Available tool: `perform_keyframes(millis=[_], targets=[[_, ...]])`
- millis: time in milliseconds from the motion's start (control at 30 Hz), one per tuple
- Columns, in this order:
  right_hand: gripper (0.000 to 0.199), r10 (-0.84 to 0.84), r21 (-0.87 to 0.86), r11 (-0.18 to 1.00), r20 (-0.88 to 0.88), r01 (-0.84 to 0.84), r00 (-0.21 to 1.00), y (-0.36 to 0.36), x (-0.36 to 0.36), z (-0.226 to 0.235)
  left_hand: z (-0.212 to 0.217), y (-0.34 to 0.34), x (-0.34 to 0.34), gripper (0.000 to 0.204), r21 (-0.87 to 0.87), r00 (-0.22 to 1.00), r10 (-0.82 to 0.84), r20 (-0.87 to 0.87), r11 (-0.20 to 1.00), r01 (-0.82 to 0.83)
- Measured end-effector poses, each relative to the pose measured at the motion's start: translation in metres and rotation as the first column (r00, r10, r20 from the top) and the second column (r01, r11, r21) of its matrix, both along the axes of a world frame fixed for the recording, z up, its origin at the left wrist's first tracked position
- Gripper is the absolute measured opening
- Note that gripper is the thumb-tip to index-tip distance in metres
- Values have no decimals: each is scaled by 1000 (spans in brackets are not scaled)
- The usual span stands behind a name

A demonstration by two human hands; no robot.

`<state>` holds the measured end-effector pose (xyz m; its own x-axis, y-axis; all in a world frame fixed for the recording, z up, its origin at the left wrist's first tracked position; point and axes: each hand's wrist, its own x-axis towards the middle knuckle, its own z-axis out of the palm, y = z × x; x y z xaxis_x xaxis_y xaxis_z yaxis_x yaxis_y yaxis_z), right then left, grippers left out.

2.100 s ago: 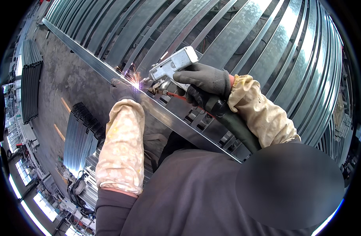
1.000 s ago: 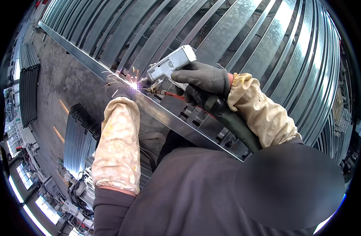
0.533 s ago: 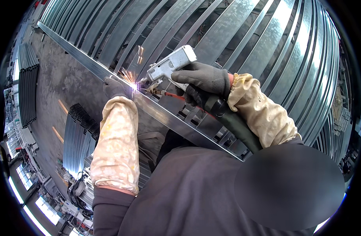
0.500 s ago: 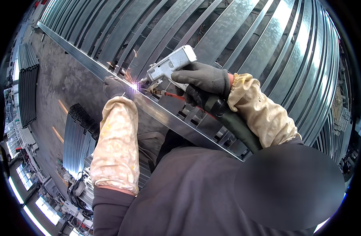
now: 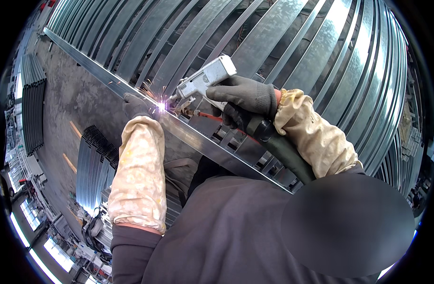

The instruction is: The person welds metal beams together using a handheld welding tool. They move the tool along the seams of a large metal frame structure, creating bright sparks and fusing the metal pieces. The person wears protective gloves and a jacket while performing the task in a workshop environment.

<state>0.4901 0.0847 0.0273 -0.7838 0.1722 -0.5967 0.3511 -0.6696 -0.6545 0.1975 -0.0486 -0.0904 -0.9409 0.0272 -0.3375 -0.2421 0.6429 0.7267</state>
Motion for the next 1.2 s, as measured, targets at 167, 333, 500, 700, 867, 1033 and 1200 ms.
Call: perform_keyframes(millis=[167, 333, 500, 700, 867, 1033, 1200], targets=[[48, -17, -23, 1000, -22, 16, 1000, 0, 6, -8, 10, 4, 8, 61, 64, 999, 30, 39, 997, -32], [48, 12, 32, 999, -16, -11, 1000, -3, 0, 1, -30, -18, -17, 61, -92, 991, -117, -62, 990, 111], [50, 3, -33, 999, -19, -3, 1000, -1, 9, 0, -2, -1, 2, 63, -27, 1000, 15, -18, 1000, -15], [54, 18, -17, 1000, -20, -18, 1000, 0, 9, -1, -2, -2, 0, 63, -54, 1000, 19, -20, 998, -20], [47, 21, 22, 1000, -36, -20, 999, -3, 9, -1, 7, 1, 5, 63, -53, 1000, 10, -25, 999, -12], [43, 41, 39, 998, -34, -40, 999, -2, 9, 2, 4, -2, 4, 64, -31, 999, -5, -40, 1000, 4], [45, 30, 28, 999, 15, -30, 999, -3, 10, 3, 3, 0, 5, 65, -1, 999, 18, -28, 1000, -18]])
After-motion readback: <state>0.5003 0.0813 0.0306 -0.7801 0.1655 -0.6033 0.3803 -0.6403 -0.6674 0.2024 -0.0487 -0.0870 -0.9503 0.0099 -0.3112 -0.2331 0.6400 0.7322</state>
